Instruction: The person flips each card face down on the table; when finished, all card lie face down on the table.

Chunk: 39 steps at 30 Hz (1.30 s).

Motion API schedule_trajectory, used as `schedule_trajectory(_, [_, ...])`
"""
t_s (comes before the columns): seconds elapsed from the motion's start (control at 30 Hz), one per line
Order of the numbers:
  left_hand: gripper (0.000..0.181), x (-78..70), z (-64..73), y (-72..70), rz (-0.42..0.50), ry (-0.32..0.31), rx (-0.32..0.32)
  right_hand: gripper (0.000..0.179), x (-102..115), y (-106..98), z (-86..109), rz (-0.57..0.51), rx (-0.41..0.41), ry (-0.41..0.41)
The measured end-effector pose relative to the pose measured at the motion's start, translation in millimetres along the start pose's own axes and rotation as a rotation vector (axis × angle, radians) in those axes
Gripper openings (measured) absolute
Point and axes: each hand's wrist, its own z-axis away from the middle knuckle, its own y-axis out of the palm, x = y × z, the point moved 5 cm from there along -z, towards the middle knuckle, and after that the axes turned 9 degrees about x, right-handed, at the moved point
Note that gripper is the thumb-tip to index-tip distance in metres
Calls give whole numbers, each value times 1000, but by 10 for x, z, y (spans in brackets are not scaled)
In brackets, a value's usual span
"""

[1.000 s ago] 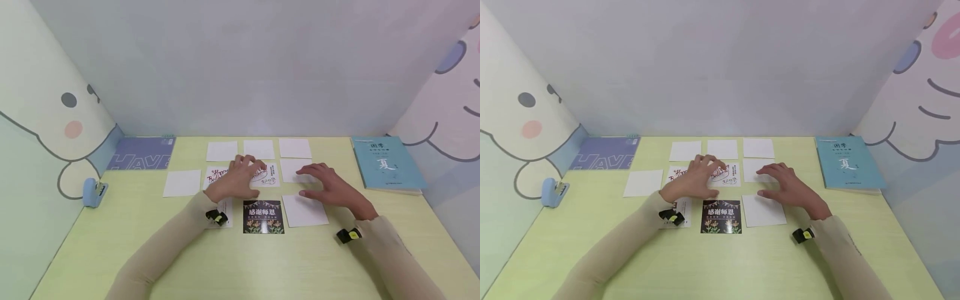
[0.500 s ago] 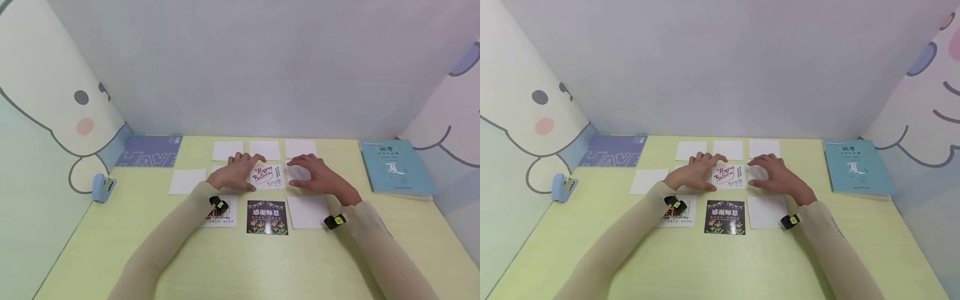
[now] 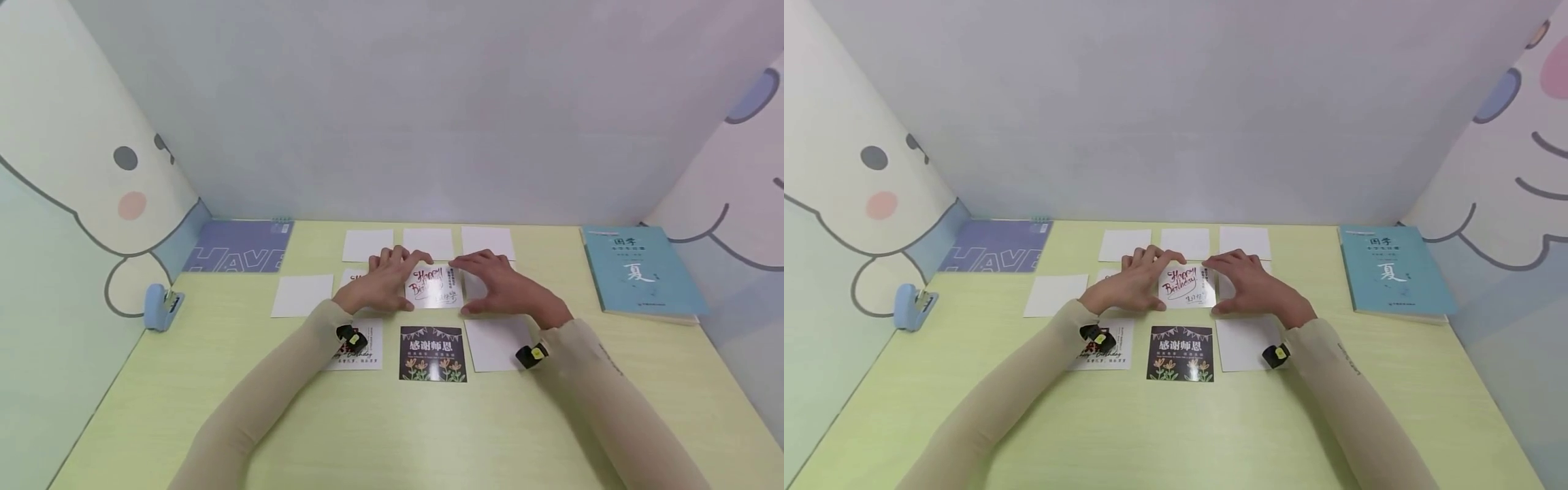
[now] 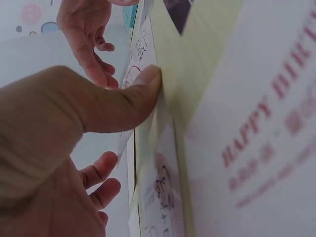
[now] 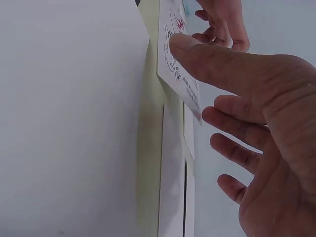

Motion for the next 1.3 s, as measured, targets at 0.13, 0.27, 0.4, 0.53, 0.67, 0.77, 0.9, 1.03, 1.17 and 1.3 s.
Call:
schedule_trajectory(0.13, [99,28,3,5,7,7,-4,97,52,-6,-47,28,4,-6])
schedule_trajectory(0.27, [99,52,0,14,8,16,-15,100,100,-14,-94,51,11,-17])
schedule_trajectory(0.4, [99,70,-2,33,19,18,-12,107,142,-32,-124,98,-9,-34])
schedule_trajectory(0.53, [96,90,-3,41,29,14,-7,120,192,-73,-142,82,-52,-47])
schedule_trajectory(0.67, [87,58,1,20,16,37,-30,130,199,-118,-141,14,-87,-33])
schedule_trajectory(0.77, [82,-21,-8,11,6,86,-63,132,178,-142,-116,-27,-112,-39])
schedule_trajectory(0.9, [84,-167,-43,2,-14,184,-107,133,159,-136,-88,-61,-139,-73])
schedule_trajectory(1.03, [88,-273,-51,-33,-30,234,-134,135,147,-109,-63,-78,-159,-108])
schedule_trajectory(1.17, [91,-301,-34,-81,-16,236,-156,136,128,-109,-8,-124,-200,-164])
schedule_trajectory(1.3, [88,-304,0,-149,80,280,-217,137,91,-106,41,-184,-229,-218])
